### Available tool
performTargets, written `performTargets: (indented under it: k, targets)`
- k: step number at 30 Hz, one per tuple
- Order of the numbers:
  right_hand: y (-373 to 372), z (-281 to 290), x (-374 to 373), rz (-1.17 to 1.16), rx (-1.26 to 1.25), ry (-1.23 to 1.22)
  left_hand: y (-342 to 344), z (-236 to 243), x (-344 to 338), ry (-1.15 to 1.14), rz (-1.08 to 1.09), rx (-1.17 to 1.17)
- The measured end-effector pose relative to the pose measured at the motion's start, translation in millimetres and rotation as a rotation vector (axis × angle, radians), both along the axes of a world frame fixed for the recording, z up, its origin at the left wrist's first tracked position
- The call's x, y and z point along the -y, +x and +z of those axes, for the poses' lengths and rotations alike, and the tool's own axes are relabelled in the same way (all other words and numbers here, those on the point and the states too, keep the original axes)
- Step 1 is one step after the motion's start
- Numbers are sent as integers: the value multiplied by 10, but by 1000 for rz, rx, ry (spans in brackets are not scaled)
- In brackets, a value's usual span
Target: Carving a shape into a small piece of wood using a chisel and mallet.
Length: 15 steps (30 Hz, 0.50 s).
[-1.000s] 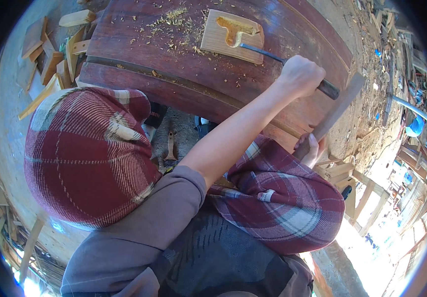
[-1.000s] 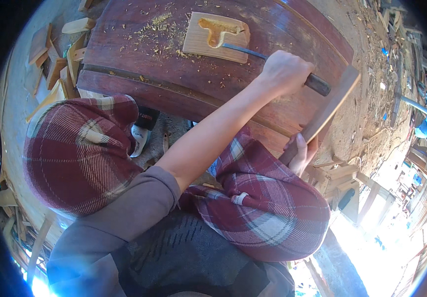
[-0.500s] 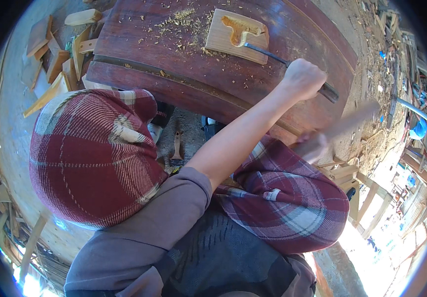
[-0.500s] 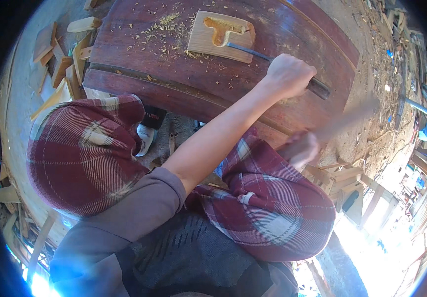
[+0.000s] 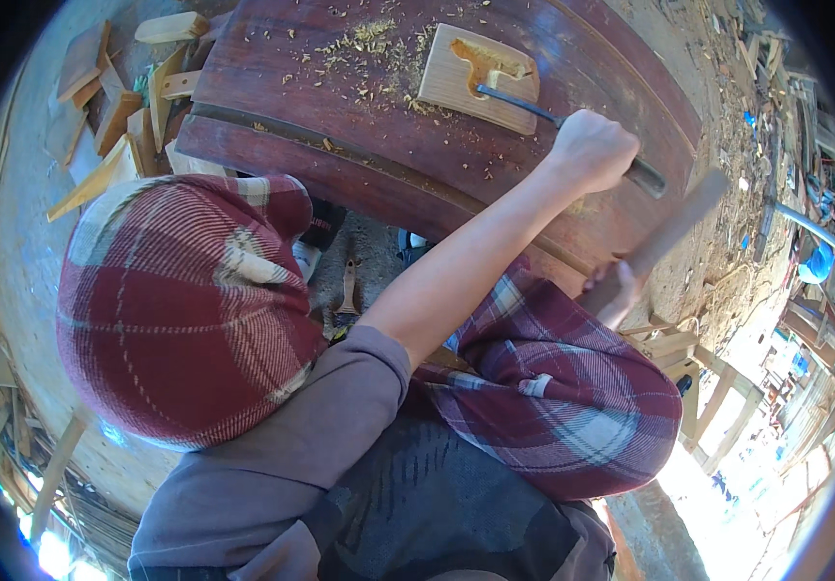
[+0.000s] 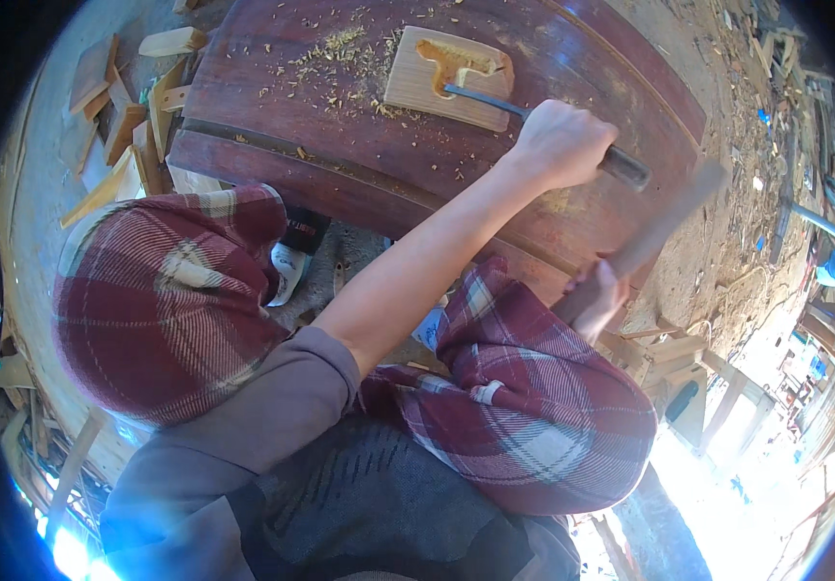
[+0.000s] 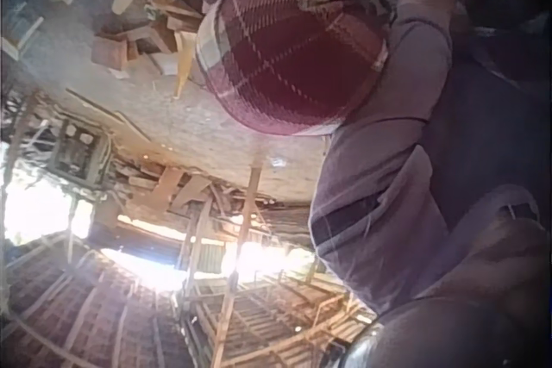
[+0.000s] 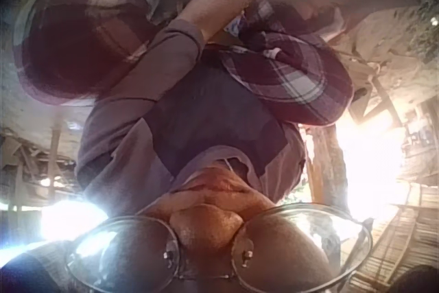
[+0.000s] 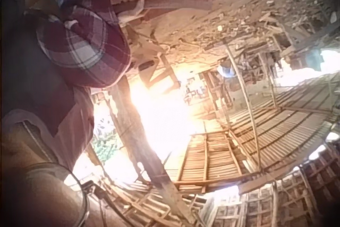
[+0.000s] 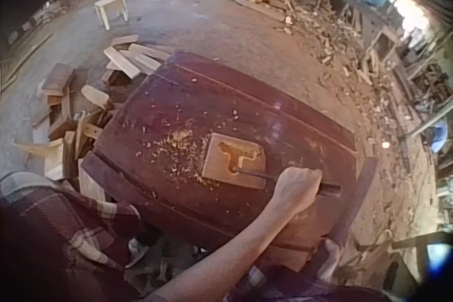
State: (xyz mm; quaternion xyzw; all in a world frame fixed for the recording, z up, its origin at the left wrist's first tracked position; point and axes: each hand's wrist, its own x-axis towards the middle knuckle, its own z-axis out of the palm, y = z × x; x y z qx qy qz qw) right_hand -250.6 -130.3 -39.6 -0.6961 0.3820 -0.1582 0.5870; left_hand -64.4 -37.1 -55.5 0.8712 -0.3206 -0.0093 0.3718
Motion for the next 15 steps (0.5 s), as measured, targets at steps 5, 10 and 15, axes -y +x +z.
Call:
performTargets:
  k: [5,10,15]
  targets:
    - [-78,198,181,-21,203,191,-20,226,4,-64,-7,-4]
    - [-95,168,149,52,166,152,-75,271,69,-90,-35,-7]
    - [-116,136,186,125,138,151,-88,204,76,-92,-42,-2]
